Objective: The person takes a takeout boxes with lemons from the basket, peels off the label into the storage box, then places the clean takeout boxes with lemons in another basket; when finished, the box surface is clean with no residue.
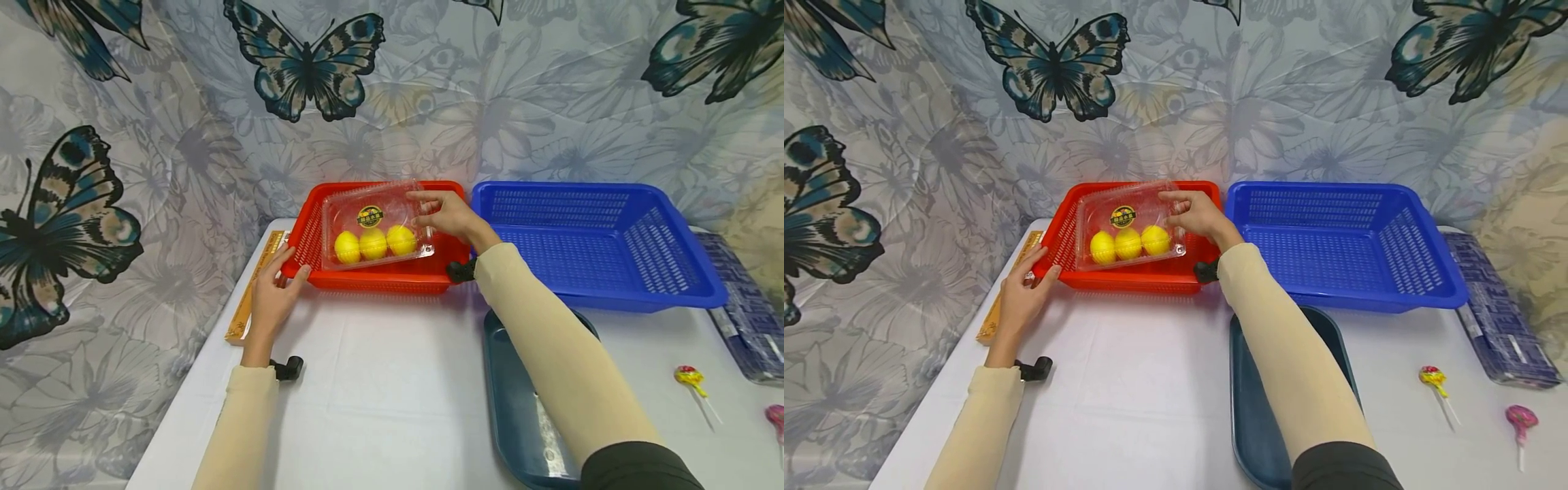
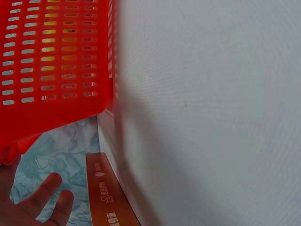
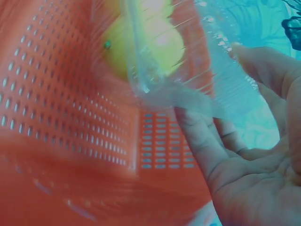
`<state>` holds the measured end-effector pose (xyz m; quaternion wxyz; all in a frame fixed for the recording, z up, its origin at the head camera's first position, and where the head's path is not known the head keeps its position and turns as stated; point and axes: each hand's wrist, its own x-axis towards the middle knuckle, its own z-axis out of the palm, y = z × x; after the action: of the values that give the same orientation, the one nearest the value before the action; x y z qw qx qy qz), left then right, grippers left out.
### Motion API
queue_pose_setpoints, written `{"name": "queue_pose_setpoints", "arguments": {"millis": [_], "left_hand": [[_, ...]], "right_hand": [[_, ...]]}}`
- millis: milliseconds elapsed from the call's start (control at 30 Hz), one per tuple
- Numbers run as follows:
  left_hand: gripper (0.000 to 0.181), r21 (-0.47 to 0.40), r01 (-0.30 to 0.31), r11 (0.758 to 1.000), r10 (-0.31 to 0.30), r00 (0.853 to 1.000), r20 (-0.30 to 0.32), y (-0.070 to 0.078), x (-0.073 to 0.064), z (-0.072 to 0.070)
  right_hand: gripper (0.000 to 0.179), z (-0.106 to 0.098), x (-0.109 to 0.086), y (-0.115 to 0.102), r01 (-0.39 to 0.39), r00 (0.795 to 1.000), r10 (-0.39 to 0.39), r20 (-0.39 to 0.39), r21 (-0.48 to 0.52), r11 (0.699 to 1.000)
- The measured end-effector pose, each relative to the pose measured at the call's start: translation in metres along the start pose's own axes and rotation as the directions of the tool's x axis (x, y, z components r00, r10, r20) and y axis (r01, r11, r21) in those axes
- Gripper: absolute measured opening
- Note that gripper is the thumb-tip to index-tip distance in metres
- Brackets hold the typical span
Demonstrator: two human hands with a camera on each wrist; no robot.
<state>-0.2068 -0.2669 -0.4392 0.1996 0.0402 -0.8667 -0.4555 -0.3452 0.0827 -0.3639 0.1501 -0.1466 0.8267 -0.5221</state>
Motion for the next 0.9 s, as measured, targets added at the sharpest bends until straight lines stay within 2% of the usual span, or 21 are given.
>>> {"name": "queue_pose_setpoints", "arguments": {"millis": [333,467,600,900], "left_hand": [[0.057,0.0,-0.024,1.0,0.024,1.0,0.0,-0.001,0.001,-0.001],[0.058,-0.006,-0.017,1.0,0.017,1.0,0.004,-0.002,0.001,-0.001],[0.058,0.001,-0.005,1.0,0.005,1.0,0.008,0.0,0.0,-0.001],[0.059,-0.004,0.005,1.0,-0.005,1.0,0.015,0.003,-0.001,-0.001]], "right_hand": [[0.056,-0.008,-0.017,-0.012,0.069,0.997,-0.069,-0.036,-0.024,0.997],[0.057,-0.011,-0.028,-0.019,0.09,0.994,-0.089,-0.061,0.003,0.996],[0.058,-0.015,-0.04,-0.024,0.081,0.993,-0.075,-0.094,0.06,0.995],[0.057,-0.024,-0.073,-0.031,0.062,0.992,-0.049,-0.118,0.109,0.992]]}}
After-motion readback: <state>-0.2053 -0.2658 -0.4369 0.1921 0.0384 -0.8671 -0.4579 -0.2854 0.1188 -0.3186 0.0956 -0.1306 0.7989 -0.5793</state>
